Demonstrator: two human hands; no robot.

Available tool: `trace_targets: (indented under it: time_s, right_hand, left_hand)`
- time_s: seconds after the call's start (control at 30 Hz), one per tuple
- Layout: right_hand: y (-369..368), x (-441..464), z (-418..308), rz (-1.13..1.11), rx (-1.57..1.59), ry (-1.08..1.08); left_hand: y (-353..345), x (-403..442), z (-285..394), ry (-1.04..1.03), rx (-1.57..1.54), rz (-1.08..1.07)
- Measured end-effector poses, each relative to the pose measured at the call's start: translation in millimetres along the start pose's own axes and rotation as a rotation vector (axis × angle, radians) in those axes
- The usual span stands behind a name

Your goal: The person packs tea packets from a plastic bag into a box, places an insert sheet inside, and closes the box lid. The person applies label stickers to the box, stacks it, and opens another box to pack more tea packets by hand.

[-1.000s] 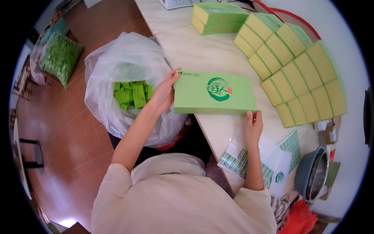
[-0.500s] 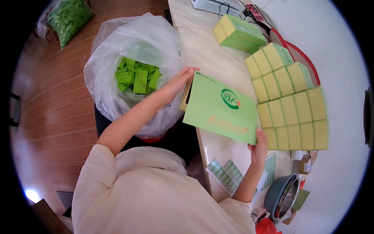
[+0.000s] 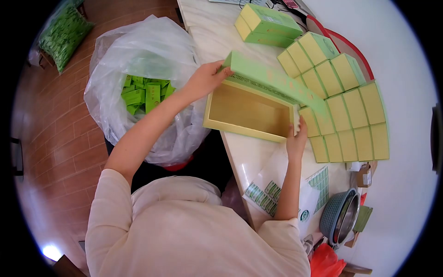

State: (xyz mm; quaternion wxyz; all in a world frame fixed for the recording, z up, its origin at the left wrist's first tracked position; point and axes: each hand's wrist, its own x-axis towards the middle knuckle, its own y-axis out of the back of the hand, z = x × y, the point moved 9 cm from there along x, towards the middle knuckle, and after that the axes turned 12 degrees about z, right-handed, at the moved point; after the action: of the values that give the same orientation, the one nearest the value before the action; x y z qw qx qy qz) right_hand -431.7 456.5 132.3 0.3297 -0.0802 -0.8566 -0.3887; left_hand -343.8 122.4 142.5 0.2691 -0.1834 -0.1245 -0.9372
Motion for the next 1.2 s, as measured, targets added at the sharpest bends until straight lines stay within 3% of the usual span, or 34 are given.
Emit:
trace_targets:
  time_s: [0.03,0.07,0.1,0.13,0.2,0.27,0.3,0.37,0.5,0.57,0.63,0.87,0.97,1.1,1.17,1.2]
  right_hand:
    - [3.6,0.5,-4.8,0.005,-0.002,-0.005]
    - [-3.7,-1.4,-1.1,-0.139,0.134,-0.179]
    - [-13.1,-7.9,3.9,-0.281,0.272,-0.353]
    - [-16.7,-11.4,11.6,-0.355,0.189,-0.393]
    - [-17.1,-14.2,11.2,-0.333,0.252,-0.403]
    - [-17.8,-15.4,10.0,-0.312,0.318,-0.409]
    - [-17.9,-15.6,10.4,-0.3,0.321,-0.408]
    - [-18.4,-15.9,12.2,-0.285,0.329,-0.41]
    - [-17.9,-16.0,9.4,-0.297,0.357,-0.387]
    - [-13.9,-12.2,9.6,-0.31,0.369,-0.383]
    - [-22.7,-15.7,16.2,-0.486,0.28,-0.466]
    - [-29.9,19.1,16.7,-0.37,0.478,-0.585]
    - [-55.2,36.7,25.8,-0.398,0.639,-0.646]
    - [-84.9,53.7,39.6,-0.393,0.467,-0.598]
    - [-73.0,63.8,19.0,-0.28,0.234,-0.422]
    - [-68.4,62.7,11.3,-0.33,0.145,-0.463]
  left_hand:
    - [0.1,4.8,-3.0,0.168,0.082,-0.047]
    - [-0.5,6.5,-11.5,0.332,0.166,-0.094]
    - [-4.0,11.6,-17.3,0.325,0.169,-0.1]
    - [-4.0,17.2,-23.3,0.336,0.114,-0.055]
    - [-4.0,27.0,-34.4,0.336,0.059,-0.014]
    - [-12.9,22.2,-52.5,0.61,-0.039,-0.104]
    - [-16.0,24.1,-52.0,0.602,-0.036,-0.106]
    - [-25.9,13.3,-60.1,0.797,-0.244,-0.061]
    - [-37.2,-1.6,-49.5,0.81,-0.419,-0.058]
    - [-22.5,-11.2,-64.7,0.687,-0.294,0.032]
    - [-18.2,-29.3,-61.8,0.578,-0.412,-0.029]
    - [-1.1,-61.3,-55.6,0.465,-0.464,0.078]
    - [-12.9,-56.1,-55.6,0.481,-0.585,-0.002]
    - [-12.0,-65.2,-53.4,0.569,-0.561,-0.033]
    - [-9.3,-71.8,-52.1,0.621,-0.523,-0.004]
    - [-11.5,-74.0,-44.3,0.58,-0.429,-0.048]
